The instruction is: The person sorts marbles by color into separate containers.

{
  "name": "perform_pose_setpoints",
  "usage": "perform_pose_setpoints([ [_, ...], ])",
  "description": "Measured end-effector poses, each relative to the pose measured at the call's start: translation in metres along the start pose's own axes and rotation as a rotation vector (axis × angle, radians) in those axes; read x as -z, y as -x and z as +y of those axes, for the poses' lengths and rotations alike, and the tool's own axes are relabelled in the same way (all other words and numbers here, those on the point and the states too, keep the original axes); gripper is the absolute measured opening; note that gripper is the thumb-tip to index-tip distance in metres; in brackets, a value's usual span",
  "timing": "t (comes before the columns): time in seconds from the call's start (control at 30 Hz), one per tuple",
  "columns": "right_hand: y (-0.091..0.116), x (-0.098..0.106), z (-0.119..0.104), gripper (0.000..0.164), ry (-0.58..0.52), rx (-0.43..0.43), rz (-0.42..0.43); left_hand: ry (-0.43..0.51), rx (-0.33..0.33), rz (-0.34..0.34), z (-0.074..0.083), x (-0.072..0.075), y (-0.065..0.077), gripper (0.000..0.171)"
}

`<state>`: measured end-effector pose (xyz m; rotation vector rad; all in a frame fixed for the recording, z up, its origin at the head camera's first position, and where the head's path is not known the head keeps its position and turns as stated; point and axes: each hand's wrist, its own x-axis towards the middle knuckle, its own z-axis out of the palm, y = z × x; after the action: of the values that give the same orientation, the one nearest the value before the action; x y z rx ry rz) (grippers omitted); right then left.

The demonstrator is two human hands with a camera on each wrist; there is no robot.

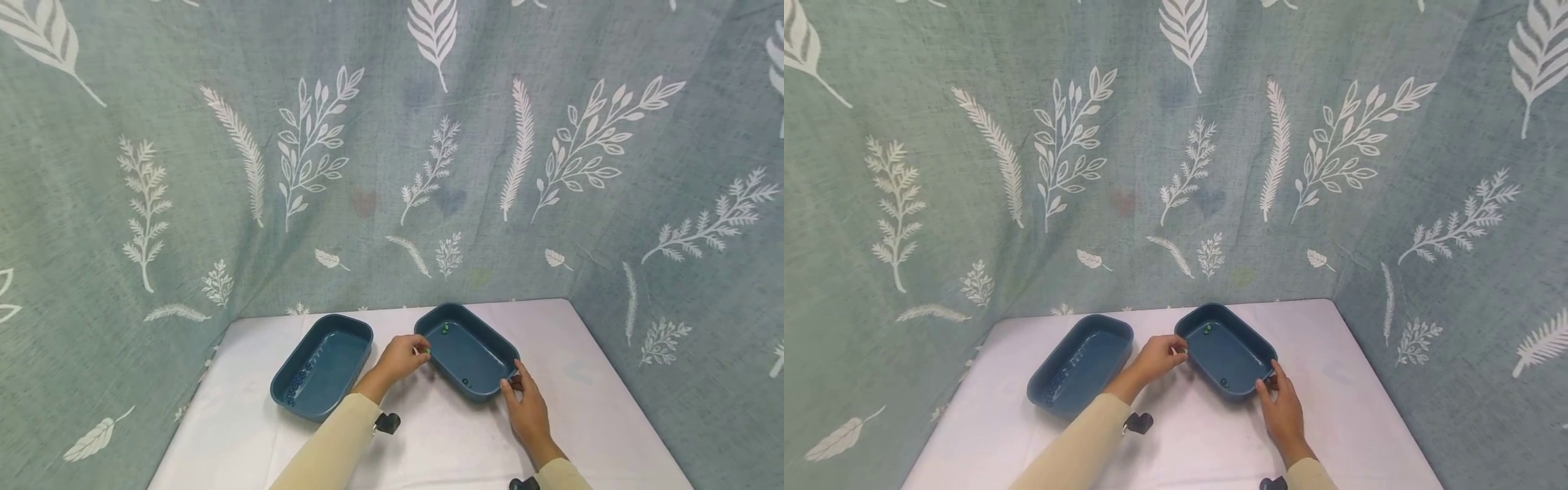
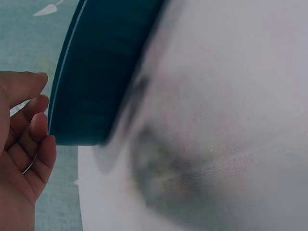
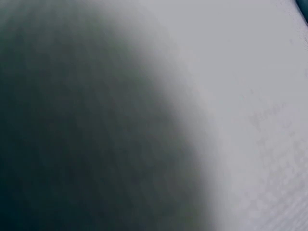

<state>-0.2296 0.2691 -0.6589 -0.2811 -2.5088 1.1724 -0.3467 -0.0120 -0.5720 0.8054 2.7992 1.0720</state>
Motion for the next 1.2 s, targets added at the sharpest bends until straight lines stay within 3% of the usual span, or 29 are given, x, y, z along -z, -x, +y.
perform_pose_setpoints([
  [0.33, 0.0, 0.0, 0.0, 0.066, 0.006, 0.032, 0.026, -0.043, -0.026, -0.002, -0.001, 0.001, -0.011, 0.016],
  [0.77, 0.001, -0.001, 0.001, 0.066, 0.002, 0.013, 0.015, -0.053, 0.027, -0.013, -0.009, 0.003, -0.022, 0.019],
  [1.0, 0.001, -0.001, 0.0, 0.066, 0.003, 0.008, 0.017, -0.062, 0.007, -0.011, -0.004, -0.001, -0.031, 0.014],
  [1.2, 0.0, -0.001, -0.002, 0.065, 0.01, -0.009, 0.007, -0.08, 0.03, -0.02, -0.003, -0.004, -0.033, 0.014],
])
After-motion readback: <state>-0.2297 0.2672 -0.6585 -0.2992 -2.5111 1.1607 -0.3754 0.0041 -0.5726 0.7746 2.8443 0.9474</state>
